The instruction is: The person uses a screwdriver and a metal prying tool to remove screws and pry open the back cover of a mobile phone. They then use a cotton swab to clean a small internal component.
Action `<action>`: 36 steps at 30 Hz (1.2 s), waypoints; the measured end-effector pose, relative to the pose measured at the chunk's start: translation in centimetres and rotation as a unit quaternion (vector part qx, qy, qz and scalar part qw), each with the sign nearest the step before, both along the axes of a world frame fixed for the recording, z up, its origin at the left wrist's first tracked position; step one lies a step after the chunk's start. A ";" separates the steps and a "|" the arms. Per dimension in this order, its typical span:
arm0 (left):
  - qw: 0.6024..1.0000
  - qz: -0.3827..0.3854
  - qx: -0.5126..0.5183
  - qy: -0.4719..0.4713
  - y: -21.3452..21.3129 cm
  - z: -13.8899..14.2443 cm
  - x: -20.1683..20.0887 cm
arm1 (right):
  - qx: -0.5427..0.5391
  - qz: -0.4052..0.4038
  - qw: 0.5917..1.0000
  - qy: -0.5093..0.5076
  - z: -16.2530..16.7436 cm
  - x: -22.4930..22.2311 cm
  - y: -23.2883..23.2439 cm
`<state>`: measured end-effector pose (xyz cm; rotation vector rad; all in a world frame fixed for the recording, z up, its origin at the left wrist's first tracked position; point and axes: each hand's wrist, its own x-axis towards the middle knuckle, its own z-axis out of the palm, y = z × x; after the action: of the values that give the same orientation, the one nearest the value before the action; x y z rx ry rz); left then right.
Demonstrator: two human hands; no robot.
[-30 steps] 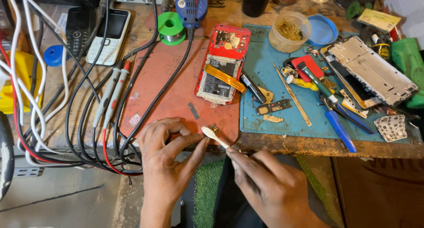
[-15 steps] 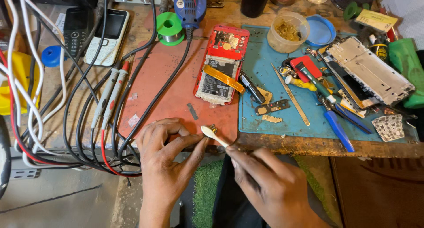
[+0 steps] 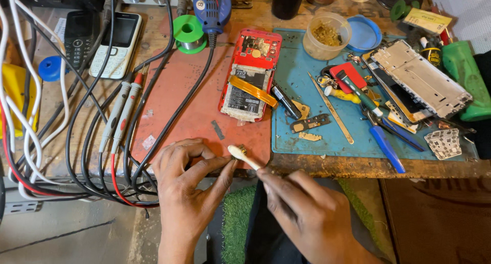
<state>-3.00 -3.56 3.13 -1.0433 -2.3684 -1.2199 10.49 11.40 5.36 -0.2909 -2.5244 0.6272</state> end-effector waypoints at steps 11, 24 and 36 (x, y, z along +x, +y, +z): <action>1.000 0.004 0.001 -0.010 0.0 0.1 0.2 | -0.021 -0.067 0.998 0.003 -0.2 0.1 0.5; 1.000 0.000 0.001 -0.005 0.0 0.1 0.1 | -0.010 -0.026 0.999 -0.032 -0.4 0.5 0.7; 1.000 0.004 0.000 -0.003 -0.1 0.2 0.1 | -0.004 -0.018 0.999 -0.028 -0.2 0.2 0.4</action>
<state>-2.93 -3.63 3.37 -1.0298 -2.3754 -1.2224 10.74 11.80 5.21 -0.3596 -2.5652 0.6226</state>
